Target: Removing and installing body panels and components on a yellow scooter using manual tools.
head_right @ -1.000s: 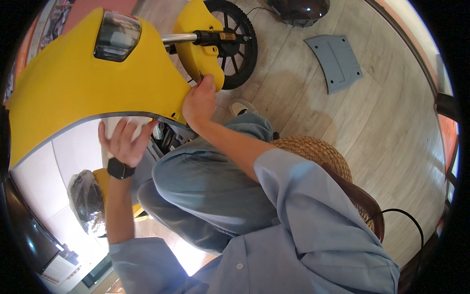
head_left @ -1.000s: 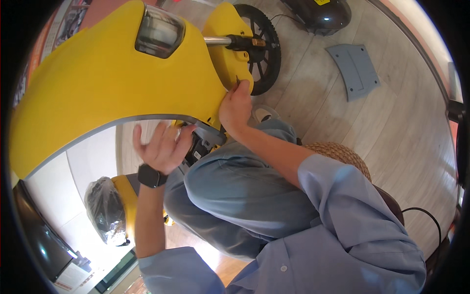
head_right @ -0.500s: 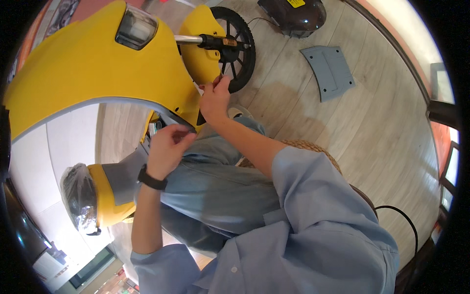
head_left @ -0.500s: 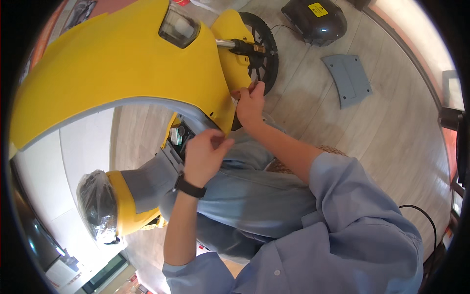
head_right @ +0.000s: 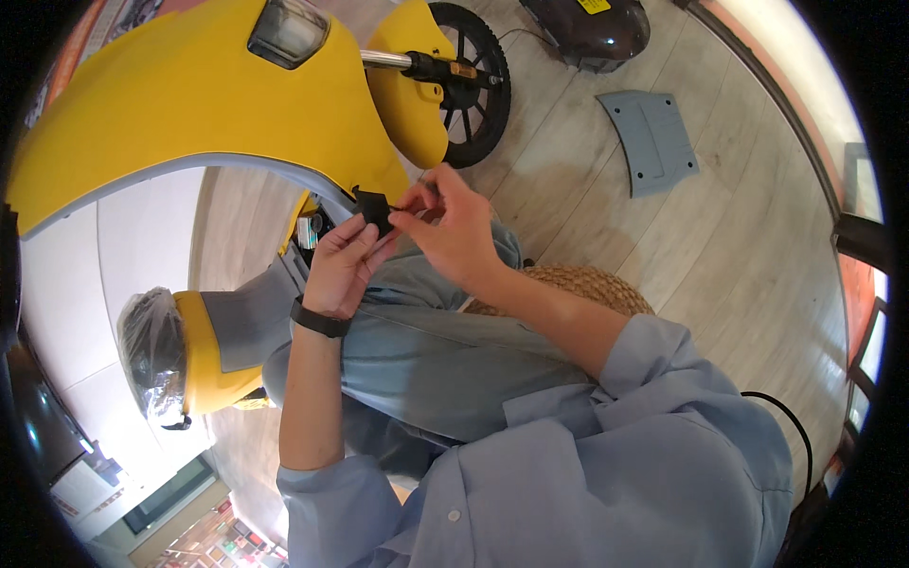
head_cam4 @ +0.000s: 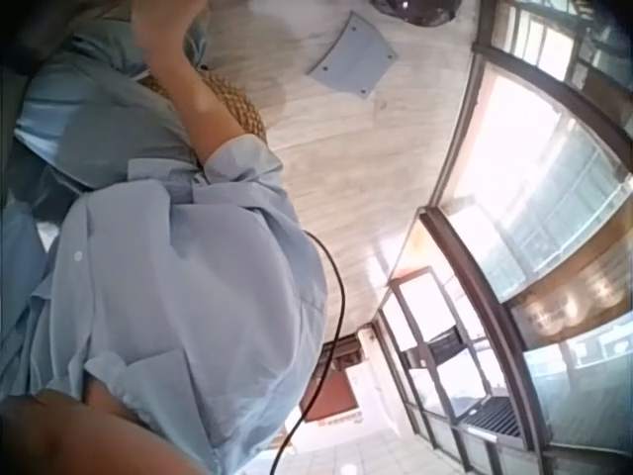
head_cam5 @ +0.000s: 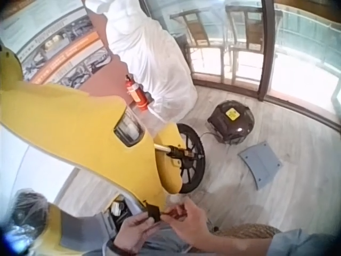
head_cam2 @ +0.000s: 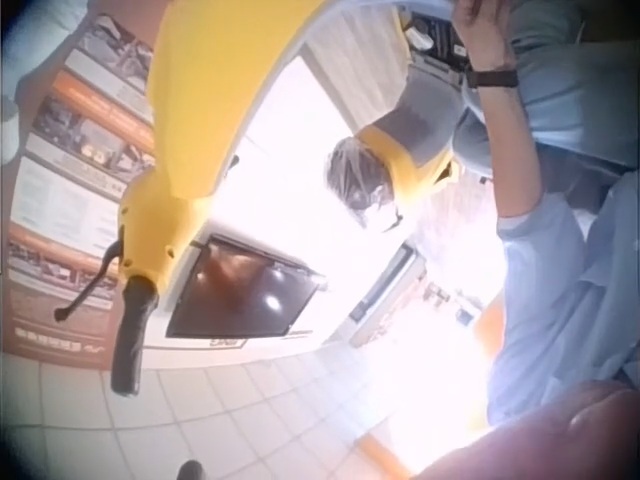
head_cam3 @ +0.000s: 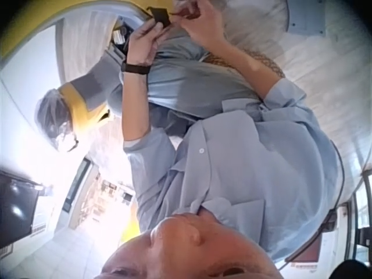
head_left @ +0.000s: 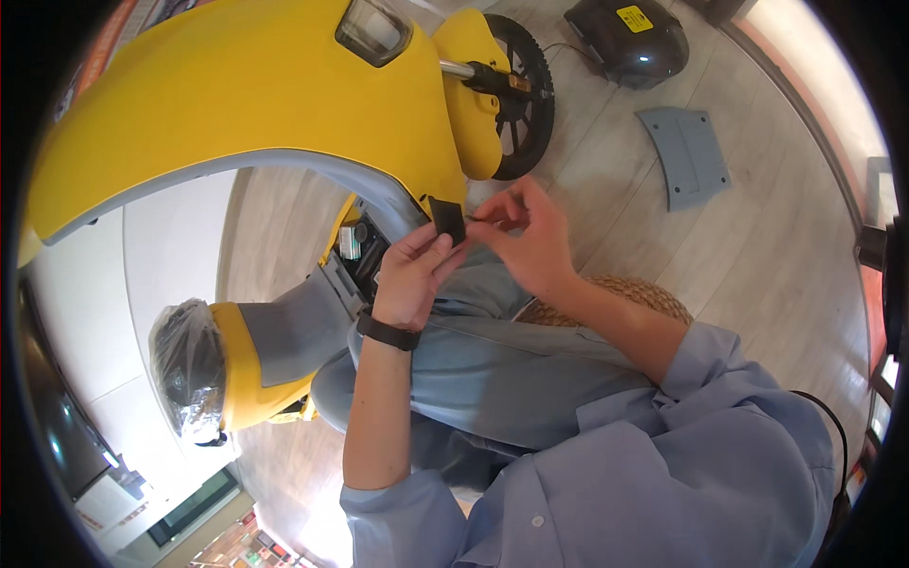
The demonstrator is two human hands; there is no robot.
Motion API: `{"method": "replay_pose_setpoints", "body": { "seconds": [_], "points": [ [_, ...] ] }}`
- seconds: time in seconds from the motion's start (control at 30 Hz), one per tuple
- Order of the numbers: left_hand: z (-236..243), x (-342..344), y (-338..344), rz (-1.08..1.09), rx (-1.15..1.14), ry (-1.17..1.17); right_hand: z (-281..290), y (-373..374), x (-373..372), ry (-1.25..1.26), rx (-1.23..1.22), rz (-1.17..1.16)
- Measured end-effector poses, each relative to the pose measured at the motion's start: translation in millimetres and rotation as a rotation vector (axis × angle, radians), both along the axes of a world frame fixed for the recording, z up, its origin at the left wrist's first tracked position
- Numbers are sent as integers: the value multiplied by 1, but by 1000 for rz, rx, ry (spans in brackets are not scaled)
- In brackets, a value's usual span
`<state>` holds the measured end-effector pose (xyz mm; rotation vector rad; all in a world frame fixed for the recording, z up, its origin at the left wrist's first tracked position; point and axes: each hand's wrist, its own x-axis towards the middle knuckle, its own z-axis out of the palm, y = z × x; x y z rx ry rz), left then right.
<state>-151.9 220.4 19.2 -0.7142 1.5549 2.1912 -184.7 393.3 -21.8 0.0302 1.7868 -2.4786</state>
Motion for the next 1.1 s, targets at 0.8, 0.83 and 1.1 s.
{"method": "replay_pose_setpoints", "body": {
  "seconds": [0.8, 0.83, 1.1],
  "points": [
    [1, -4, 12, -167, -212, 106, 3, 9, -14, 123, 428, 186],
    [1, -4, 11, -170, -193, 112, 1, 7, -12, 274, 482, 159],
    [3, -4, 10, -184, -173, 96, 1, 10, -16, 342, 549, 155]
  ]
}}
